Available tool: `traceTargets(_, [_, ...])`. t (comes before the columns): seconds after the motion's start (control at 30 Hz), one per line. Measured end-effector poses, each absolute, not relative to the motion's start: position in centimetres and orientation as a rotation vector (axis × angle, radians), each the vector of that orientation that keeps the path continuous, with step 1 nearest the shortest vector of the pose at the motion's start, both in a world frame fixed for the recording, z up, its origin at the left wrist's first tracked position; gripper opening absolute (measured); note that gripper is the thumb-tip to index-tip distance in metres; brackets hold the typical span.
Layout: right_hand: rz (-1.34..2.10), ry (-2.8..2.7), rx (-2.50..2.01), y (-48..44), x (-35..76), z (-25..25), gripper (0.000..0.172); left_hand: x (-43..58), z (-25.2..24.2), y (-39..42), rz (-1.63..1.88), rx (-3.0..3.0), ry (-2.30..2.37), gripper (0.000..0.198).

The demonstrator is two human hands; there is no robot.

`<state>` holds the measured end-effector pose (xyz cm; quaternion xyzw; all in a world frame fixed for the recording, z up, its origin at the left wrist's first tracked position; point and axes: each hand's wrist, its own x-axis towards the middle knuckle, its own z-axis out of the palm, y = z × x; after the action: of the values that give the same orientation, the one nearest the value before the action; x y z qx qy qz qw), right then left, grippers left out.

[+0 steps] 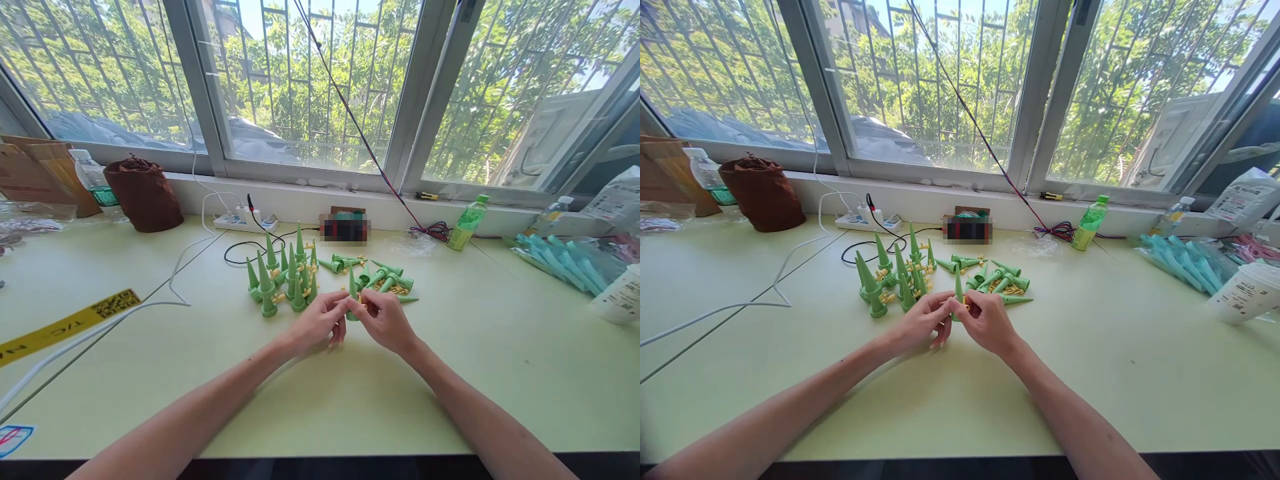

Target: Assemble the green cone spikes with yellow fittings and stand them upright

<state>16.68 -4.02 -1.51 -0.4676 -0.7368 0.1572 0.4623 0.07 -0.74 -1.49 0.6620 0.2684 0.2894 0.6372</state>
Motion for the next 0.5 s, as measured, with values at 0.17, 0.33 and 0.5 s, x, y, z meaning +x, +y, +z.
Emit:
traceTargets(0.17, [0.292, -1.844, -1.148, -4.17, 16.63, -1.67, 0.044, -0.25, -1.47, -0.65, 0.601, 1.494, 0.567, 0.041])
traceTargets(0.33, [0.232, -1.882, -1.132, -4.38, 16.47, -1.62, 0.044, -0.61, -1.69, -0.34, 0.551, 1.494, 0.501, 0.038])
traceTargets(0.5, [0.205, -1.906, -1.122, -4.52, 16.28, -1.46, 0.044, -0.76, -1.75, -0.23, 0.527, 1.496, 0.491, 0.036])
